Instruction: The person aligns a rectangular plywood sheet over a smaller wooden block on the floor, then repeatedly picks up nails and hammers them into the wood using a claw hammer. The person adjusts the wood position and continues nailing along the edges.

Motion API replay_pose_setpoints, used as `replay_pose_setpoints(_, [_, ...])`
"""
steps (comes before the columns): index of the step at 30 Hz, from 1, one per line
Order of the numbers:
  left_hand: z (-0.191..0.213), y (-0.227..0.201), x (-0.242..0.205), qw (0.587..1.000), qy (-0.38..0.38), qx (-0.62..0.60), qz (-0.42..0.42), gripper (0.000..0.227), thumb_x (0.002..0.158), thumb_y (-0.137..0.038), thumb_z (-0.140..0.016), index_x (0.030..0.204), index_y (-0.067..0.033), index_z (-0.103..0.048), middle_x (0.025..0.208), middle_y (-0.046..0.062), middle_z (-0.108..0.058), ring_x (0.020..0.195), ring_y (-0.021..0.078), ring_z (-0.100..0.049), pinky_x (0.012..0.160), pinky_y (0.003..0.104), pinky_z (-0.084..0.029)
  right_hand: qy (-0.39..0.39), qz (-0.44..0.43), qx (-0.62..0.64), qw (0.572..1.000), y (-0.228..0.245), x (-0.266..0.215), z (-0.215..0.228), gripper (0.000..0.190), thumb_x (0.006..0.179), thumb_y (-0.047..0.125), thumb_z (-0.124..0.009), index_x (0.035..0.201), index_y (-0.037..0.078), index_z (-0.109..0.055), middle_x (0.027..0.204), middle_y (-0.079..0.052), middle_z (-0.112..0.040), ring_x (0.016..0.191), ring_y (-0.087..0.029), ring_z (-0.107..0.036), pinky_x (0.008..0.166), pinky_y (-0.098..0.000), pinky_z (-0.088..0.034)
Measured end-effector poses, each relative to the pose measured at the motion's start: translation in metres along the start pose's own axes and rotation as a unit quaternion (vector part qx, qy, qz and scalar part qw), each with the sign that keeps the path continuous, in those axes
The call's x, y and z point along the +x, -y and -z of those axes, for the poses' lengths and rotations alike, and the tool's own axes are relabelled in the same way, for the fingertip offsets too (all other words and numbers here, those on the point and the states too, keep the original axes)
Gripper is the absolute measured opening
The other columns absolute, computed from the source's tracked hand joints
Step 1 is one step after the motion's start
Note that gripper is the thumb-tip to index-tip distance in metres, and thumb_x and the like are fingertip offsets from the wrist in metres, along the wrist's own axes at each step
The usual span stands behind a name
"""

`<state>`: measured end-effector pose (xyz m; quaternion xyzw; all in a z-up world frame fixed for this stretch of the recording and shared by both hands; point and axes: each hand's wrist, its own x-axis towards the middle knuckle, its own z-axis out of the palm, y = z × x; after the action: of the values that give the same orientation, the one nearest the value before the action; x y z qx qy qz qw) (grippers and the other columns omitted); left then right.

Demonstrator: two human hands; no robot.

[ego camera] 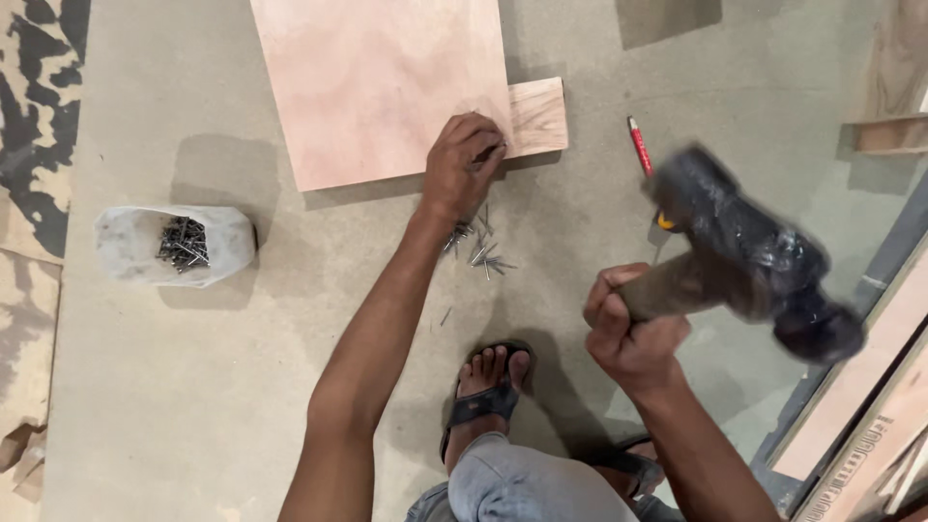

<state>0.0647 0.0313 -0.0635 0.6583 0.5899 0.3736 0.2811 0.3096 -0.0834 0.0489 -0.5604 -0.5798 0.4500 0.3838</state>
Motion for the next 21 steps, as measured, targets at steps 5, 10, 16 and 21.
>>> replay_pose_setpoints(5, [0.003, -0.009, 0.001, 0.999, -0.020, 0.016, -0.042, 0.014, 0.082, -0.004, -0.079, 0.094, -0.0029, -0.074, 0.106, 0.007, -0.070, 0.108, 0.0283, -0.064, 0.092, 0.038, -0.055, 0.133, 0.004, -0.328, 0.935, -0.021, 0.027, -0.015, 0.023, 0.104, 0.012, -0.069, 0.106, -0.004, -0.051, 0.064, -0.019, -0.061, 0.061, -0.039, -0.064, 0.053, -0.0463, -0.048])
replay_pose_setpoints(10, [0.001, -0.008, -0.003, 1.000, -0.002, 0.012, -0.001, 0.012, 0.085, -0.004, -0.080, 0.095, -0.0028, -0.075, 0.105, 0.006, -0.071, 0.106, 0.0264, -0.066, 0.090, 0.037, -0.056, -0.023, 0.075, -0.192, 0.978, -0.018, -0.003, 0.000, 0.018, 0.101, 0.010, -0.061, 0.105, -0.005, -0.052, 0.061, -0.020, -0.061, 0.051, -0.035, -0.067, 0.048, -0.0457, -0.049])
replay_pose_setpoints(16, [0.003, -0.008, 0.002, 1.000, -0.010, -0.003, -0.018, 0.013, 0.083, -0.004, -0.080, 0.095, -0.0032, -0.076, 0.106, 0.007, -0.070, 0.107, 0.0277, -0.066, 0.090, 0.037, -0.057, 0.076, 0.048, -0.266, 0.960, -0.043, 0.007, -0.022, 0.023, 0.103, 0.013, -0.065, 0.107, -0.003, -0.049, 0.069, -0.024, -0.059, 0.066, -0.045, -0.064, 0.054, -0.0494, -0.047])
replay_pose_setpoints(21, [-0.003, -0.001, 0.002, 1.000, -0.008, 0.004, -0.026, 0.013, 0.083, 0.000, -0.080, 0.095, -0.0013, -0.075, 0.106, 0.011, -0.070, 0.104, 0.0282, -0.065, 0.091, 0.037, -0.057, 0.049, 0.010, -0.221, 0.974, -0.078, 0.009, -0.021, 0.020, 0.105, 0.013, -0.063, 0.112, -0.002, -0.051, 0.073, -0.020, -0.063, 0.064, -0.038, -0.066, 0.057, -0.0465, -0.049])
